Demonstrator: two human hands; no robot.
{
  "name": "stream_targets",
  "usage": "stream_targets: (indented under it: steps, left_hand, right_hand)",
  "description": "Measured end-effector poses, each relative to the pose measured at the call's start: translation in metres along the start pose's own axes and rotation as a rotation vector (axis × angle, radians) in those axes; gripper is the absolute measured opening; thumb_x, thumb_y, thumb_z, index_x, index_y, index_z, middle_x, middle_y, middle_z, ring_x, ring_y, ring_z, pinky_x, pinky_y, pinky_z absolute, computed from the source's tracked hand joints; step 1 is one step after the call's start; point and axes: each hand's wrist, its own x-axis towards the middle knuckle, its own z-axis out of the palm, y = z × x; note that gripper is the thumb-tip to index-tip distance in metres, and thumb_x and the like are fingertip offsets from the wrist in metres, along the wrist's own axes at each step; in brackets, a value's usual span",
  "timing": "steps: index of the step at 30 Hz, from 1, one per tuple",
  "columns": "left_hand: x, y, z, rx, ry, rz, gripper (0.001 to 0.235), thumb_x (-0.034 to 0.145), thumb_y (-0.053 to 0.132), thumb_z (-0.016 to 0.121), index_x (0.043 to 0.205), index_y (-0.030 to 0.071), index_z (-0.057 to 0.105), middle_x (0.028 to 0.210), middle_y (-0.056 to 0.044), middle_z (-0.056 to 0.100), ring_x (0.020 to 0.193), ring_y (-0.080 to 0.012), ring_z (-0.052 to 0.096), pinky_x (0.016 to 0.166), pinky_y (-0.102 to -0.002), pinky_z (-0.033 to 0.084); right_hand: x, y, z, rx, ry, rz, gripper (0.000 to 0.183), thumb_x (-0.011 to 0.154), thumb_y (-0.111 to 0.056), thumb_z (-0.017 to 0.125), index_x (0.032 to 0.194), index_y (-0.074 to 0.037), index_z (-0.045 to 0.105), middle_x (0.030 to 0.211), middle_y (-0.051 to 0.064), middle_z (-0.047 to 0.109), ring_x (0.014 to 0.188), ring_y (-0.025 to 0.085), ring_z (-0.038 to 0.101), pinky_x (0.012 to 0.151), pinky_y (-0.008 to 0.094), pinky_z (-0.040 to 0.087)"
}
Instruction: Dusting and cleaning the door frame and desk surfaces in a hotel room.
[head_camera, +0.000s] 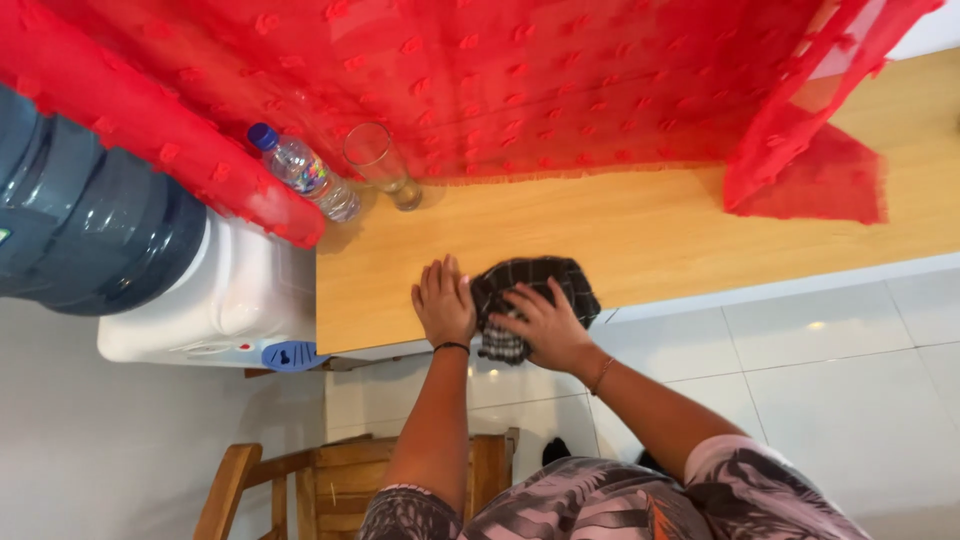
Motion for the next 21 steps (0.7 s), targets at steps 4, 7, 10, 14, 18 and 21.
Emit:
stream_targets:
  steps: [4, 7, 10, 14, 18, 21]
  left_hand:
    - [0.000, 0.001, 0.003, -0.029, 0.022, 0.014, 0.049, 0.104, 0.041, 0.049, 0.146, 0.018, 0.056, 0.150, -0.010, 0.054, 0.145, -0.0292, 0.042, 0.119, -0.057, 0.024]
    - [0.000, 0.006, -0.006, -0.025, 0.021, 0.012, 0.048, 0.102, 0.040, 0.050, 0.143, 0.017, 0.058, 0.148, -0.011, 0.055, 0.143, -0.0294, 0.043, 0.118, -0.057, 0.025]
    - [0.001, 0.002, -0.002, -0.019, 0.034, 0.021, 0.048, 0.101, 0.040, 0.051, 0.141, 0.015, 0.061, 0.148, -0.012, 0.056, 0.143, -0.0294, 0.043, 0.118, -0.057, 0.025]
    - [0.002, -0.003, 0.006, 0.042, 0.047, 0.039, 0.048, 0.101, 0.043, 0.052, 0.139, 0.017, 0.063, 0.148, -0.012, 0.056, 0.144, -0.0279, 0.044, 0.120, -0.055, 0.028]
    - [0.000, 0.003, 0.014, 0.053, 0.082, 0.081, 0.052, 0.099, 0.046, 0.053, 0.140, 0.016, 0.063, 0.149, -0.014, 0.054, 0.143, -0.0311, 0.043, 0.117, -0.058, 0.028]
    - [0.000, 0.062, 0.025, 0.244, 0.063, -0.004, 0.063, 0.090, 0.053, 0.060, 0.137, 0.012, 0.064, 0.146, -0.019, 0.052, 0.138, -0.0341, 0.040, 0.103, -0.072, 0.020]
  right_hand:
    - [-0.026, 0.059, 0.067, -0.174, 0.489, -0.167, 0.075, 0.084, -0.010, 0.066, 0.148, -0.043, 0.049, 0.150, 0.003, 0.052, 0.144, 0.025, 0.044, 0.118, 0.058, 0.028]
    - [-0.065, 0.116, 0.067, -0.103, 0.573, -0.102, 0.069, 0.079, -0.008, 0.066, 0.140, -0.038, 0.056, 0.144, 0.005, 0.058, 0.139, 0.026, 0.049, 0.115, 0.056, 0.032]
    - [-0.115, 0.178, 0.059, -0.081, 0.642, 0.066, 0.060, 0.076, -0.010, 0.068, 0.131, -0.034, 0.063, 0.139, 0.005, 0.061, 0.137, 0.026, 0.052, 0.115, 0.054, 0.032]
    - [-0.190, 0.260, 0.058, -0.163, 0.699, 0.435, 0.055, 0.079, -0.007, 0.070, 0.128, -0.032, 0.067, 0.142, 0.000, 0.063, 0.145, 0.021, 0.051, 0.123, 0.049, 0.031]
    - [-0.235, 0.309, 0.046, 0.033, 0.836, 0.622, 0.058, 0.071, -0.017, 0.078, 0.127, -0.022, 0.066, 0.142, 0.007, 0.060, 0.142, 0.027, 0.049, 0.119, 0.055, 0.030]
    - [-0.244, 0.324, 0.035, 0.083, 0.781, 0.624, 0.065, 0.064, -0.015, 0.080, 0.127, -0.021, 0.066, 0.141, 0.005, 0.060, 0.140, 0.027, 0.049, 0.117, 0.054, 0.032]
